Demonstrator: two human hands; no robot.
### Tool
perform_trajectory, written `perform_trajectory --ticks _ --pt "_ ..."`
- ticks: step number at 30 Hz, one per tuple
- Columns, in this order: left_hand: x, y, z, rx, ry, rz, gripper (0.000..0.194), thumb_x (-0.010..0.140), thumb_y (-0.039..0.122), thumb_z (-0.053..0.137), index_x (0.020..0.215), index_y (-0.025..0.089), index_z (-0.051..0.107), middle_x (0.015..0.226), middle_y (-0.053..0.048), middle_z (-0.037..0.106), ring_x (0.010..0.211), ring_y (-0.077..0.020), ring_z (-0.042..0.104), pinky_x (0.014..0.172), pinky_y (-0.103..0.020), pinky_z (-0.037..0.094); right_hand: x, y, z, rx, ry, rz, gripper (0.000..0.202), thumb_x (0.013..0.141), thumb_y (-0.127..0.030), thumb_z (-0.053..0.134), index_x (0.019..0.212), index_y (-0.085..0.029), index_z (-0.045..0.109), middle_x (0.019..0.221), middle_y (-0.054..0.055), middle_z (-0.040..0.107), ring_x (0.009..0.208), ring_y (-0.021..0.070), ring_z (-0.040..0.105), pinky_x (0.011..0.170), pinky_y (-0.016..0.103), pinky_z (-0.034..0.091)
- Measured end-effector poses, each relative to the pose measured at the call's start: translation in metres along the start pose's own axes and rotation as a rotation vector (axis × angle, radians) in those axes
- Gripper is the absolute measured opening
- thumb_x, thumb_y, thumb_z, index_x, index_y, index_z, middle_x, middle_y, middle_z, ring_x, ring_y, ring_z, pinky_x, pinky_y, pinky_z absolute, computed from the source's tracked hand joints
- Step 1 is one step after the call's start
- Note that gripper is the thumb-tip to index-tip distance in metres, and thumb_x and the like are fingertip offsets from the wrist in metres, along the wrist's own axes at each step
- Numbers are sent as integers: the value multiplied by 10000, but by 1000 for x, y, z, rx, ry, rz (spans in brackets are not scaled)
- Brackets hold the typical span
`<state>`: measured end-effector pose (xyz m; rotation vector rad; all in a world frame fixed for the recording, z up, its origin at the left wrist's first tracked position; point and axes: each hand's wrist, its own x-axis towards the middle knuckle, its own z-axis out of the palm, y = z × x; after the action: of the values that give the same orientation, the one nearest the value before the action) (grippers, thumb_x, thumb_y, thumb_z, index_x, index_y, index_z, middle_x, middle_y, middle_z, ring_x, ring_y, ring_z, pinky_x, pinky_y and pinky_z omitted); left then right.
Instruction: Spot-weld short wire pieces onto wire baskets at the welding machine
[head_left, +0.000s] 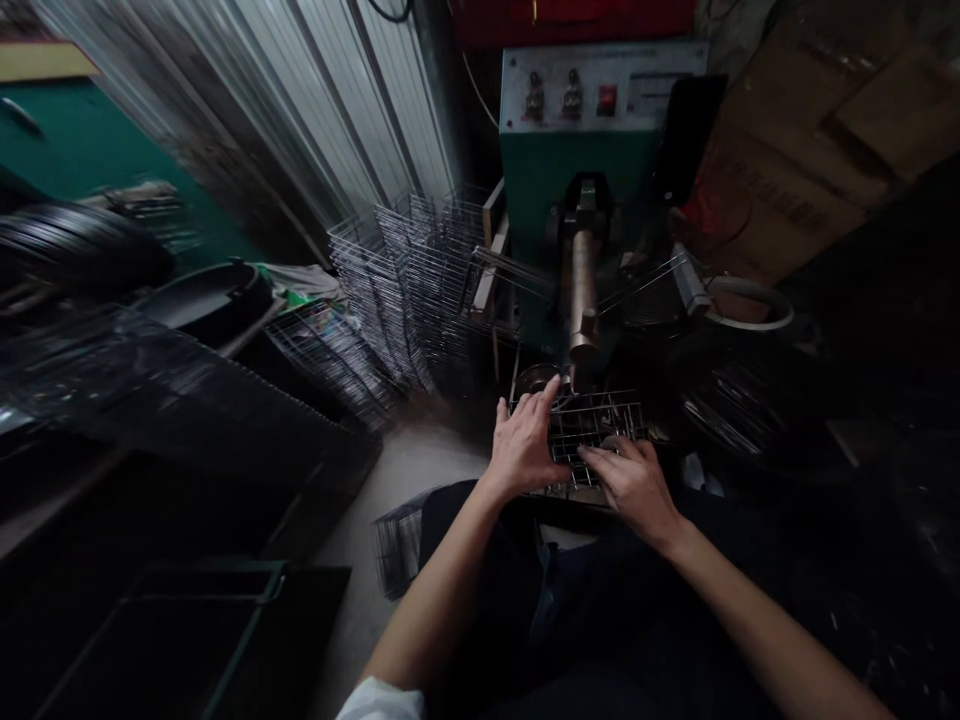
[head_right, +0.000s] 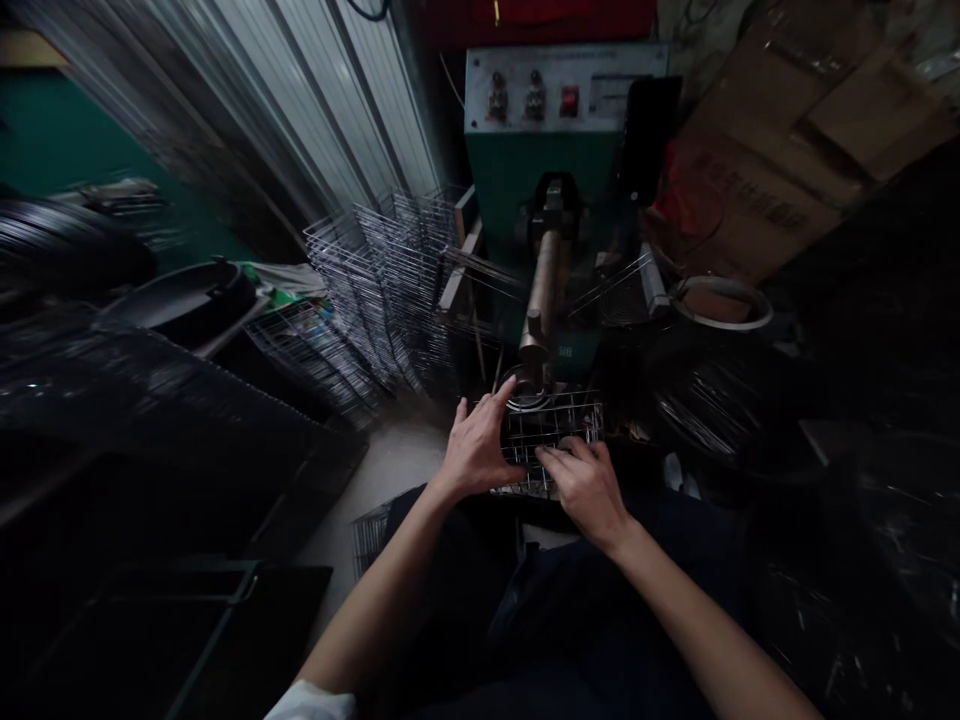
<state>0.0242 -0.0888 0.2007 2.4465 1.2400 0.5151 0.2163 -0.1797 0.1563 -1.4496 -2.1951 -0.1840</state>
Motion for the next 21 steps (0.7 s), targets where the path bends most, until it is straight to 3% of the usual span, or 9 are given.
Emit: perform_trajectory --ticks 11,21 --pt "16 -3 0 -4 36 17 1263 561 337 804 1575 281 52 1508 -103 461 1391 -330 409 1201 -628 169 13 15 4 69 42 27 337 954 -63 533 1221 -197 688 1106 40 759 1058 256 596 860 385 338" --pt "29 -8 1 0 43 14 1279 571 383 813 1579 270 35 1468 -112 503 1351 -351 456 1179 -660 194 25 21 3 40 51 47 285 955 -84 570 1188 -206 681 1077 38 757 1012 248 608 836 382 365"
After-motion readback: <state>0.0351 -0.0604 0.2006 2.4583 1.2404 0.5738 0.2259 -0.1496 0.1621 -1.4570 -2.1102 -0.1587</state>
